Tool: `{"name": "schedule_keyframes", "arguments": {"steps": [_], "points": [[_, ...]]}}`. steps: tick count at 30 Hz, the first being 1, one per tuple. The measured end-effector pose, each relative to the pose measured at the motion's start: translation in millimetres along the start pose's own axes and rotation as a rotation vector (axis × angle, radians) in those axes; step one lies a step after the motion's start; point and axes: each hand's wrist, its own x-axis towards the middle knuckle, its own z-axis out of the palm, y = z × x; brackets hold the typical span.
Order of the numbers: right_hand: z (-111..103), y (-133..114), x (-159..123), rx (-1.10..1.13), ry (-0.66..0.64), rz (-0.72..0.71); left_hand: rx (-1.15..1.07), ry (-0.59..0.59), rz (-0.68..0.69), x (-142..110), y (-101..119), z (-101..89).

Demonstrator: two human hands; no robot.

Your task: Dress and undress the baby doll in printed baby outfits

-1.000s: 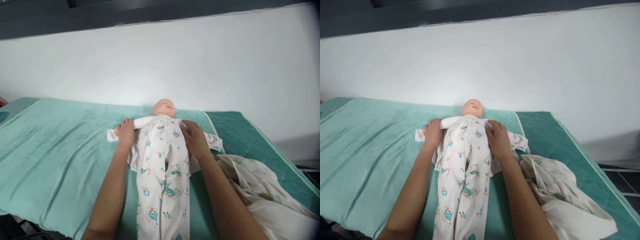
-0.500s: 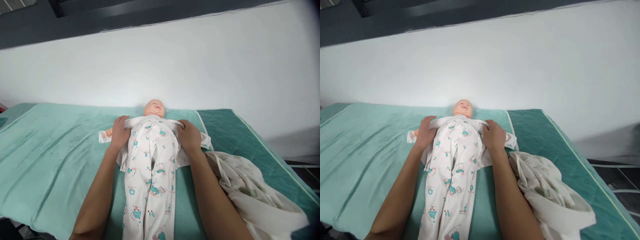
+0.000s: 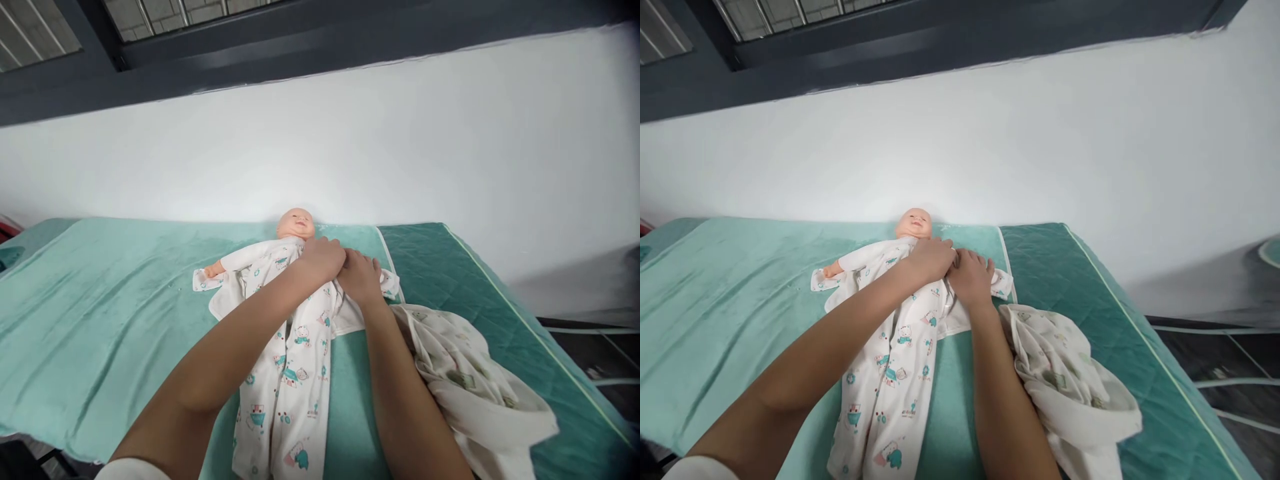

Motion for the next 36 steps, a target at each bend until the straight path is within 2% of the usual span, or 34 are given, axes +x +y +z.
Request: {"name": "schedule_keyframes", "arguments": {"steps": [5, 11, 13, 21, 28, 32, 36], "points": [[1, 2, 1, 0.026, -0.004, 0.001, 0.004, 0.001, -0.073, 15, 1, 9.6], [-4, 8, 2, 0.108, 0.128, 0.081, 0.064, -0.029, -0.115, 14, -19, 4.9], [-6, 8, 2, 0.115, 0.129, 0.106, 0.088, -0.029, -0.118, 13, -22, 6.0], [-5, 9, 4, 0.031, -0.009, 0.116, 0.108, -0.065, 0.025, 34, 0, 27.0], [-3, 11, 8, 0.033, -0.029, 0.151, 0.121, -0.048, 0.098, 46, -9, 37.1], [-4, 12, 8, 0.068, -0.022, 0.173, 0.144, -0.023, 0.101, 43, -9, 37.4], [-6, 13, 9, 0.144, -0.008, 0.180, 0.177, -0.009, 0.100, 36, -11, 29.5]]}}
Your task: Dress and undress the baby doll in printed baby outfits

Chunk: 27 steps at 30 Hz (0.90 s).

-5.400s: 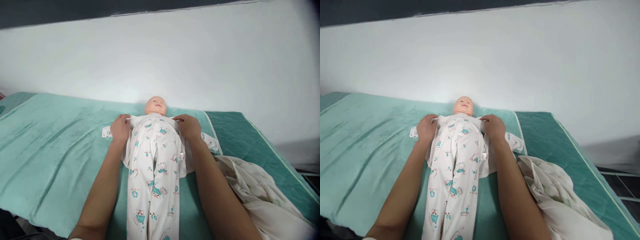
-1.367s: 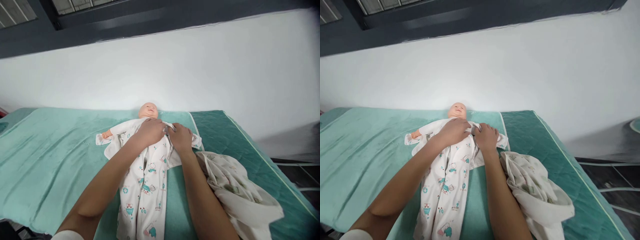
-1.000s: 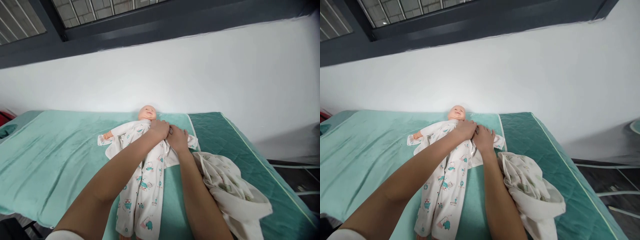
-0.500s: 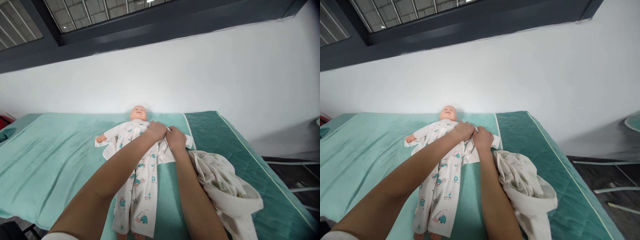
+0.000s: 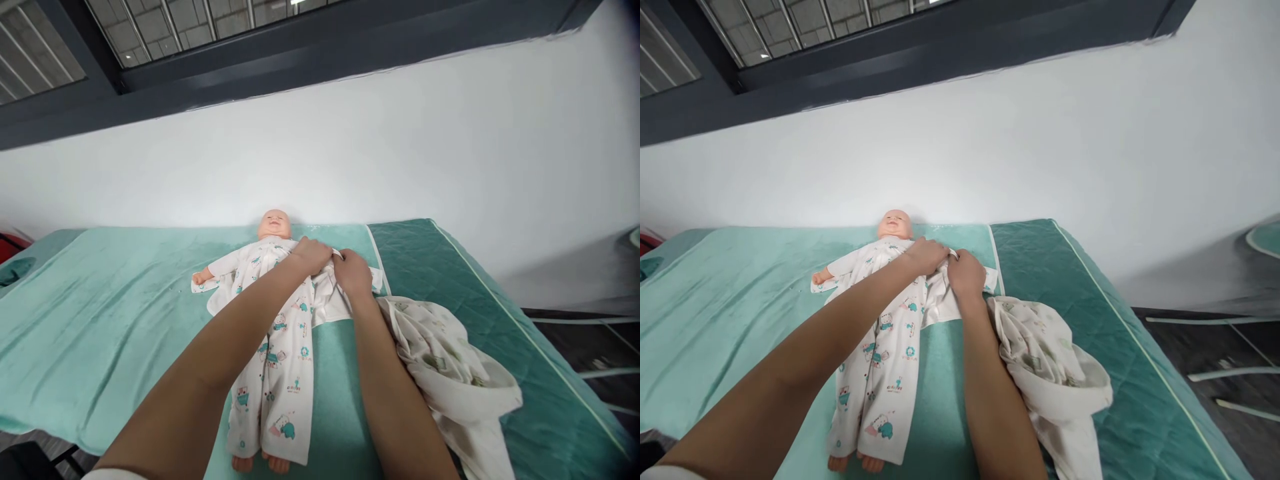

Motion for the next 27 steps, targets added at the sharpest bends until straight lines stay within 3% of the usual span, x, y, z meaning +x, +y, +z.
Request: {"name": "schedule_keyframes", "arguments": {"steps": [20, 27], "points": [[15, 23, 18, 0.449, 0.137, -0.008, 0.104, 0.040, -0.099, -48, -44, -32.7], [23, 38, 31, 0.712, 0.103, -0.030, 0.130, 0.067, -0.104, -58, -50, -34.8]]}}
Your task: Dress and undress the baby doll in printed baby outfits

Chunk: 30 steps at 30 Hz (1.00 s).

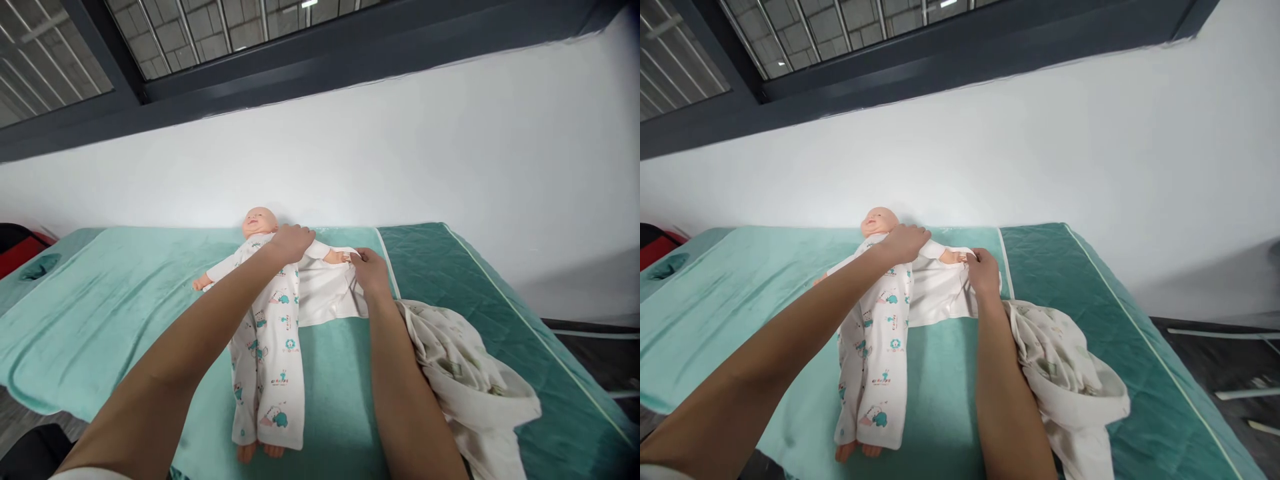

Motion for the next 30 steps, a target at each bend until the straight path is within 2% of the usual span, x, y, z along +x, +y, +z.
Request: {"name": "schedule_keyframes", "arguments": {"steps": [7, 18, 23, 27, 30], "points": [[2, 7, 3, 0.221, -0.016, 0.048, 0.005, 0.013, -0.005, -2, -5, -2.2], [1, -19, -9, 0.494, -0.014, 0.198, -0.038, -0.012, 0.011, -4, 5, -1.9], [1, -24, -9, 0.532, -0.024, 0.225, -0.069, -0.017, 0.030, -1, 10, 2.8], [-1, -25, -7, 0.498, 0.071, 0.182, -0.098, -0.025, 0.010, 7, 17, 5.1], [-1, -28, -11, 0.340, 0.224, 0.010, -0.131, -0.041, -0.003, 14, 25, 6.9]]}}
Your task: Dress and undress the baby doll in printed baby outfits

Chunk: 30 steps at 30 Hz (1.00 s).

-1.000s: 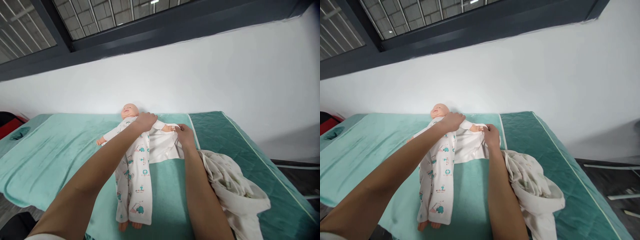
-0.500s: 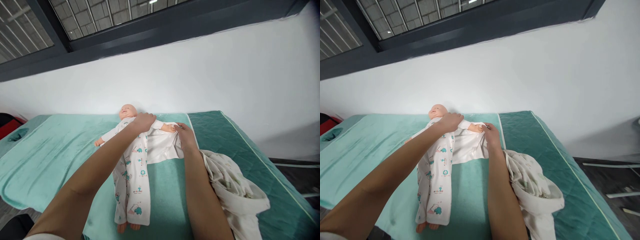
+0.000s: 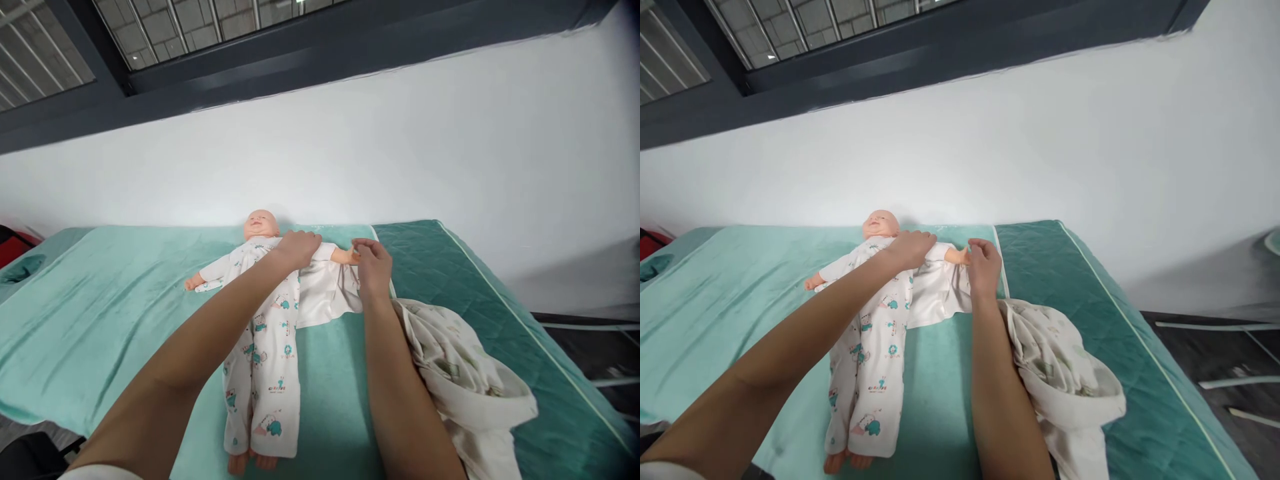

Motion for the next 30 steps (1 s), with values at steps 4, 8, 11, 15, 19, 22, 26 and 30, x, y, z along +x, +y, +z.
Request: {"name": "schedule_keyframes", "arguments": {"steps": [4, 8, 11, 15, 19, 22, 26, 30], "points": [[8, -5, -16, -0.319, -0.022, -0.373, -0.035, -0.013, -0.030, 9, 12, 6.3], [19, -3, -28, -0.425, -0.201, -0.486, -0.070, -0.028, -0.068, 4, 13, 6.6], [26, 1, -34, -0.413, -0.274, -0.450, -0.166, 0.046, -0.112, -22, -1, 4.5], [40, 2, -48, -0.410, -0.399, -0.421, -0.482, 0.420, -0.258, -79, -30, 25.0], [57, 0, -70, -0.402, -0.601, -0.496, -0.845, 0.744, -0.406, -119, -54, 69.8], [63, -2, -80, -0.389, -0.690, -0.486, -1.043, 0.804, -0.394, -124, -61, 92.0], [64, -4, -85, -0.360, -0.735, -0.415, -1.127, 0.776, -0.360, -120, -62, 95.5], [62, -5, -85, -0.383, -0.779, -0.390, -1.156, 0.726, -0.375, -118, -61, 92.4]]}}
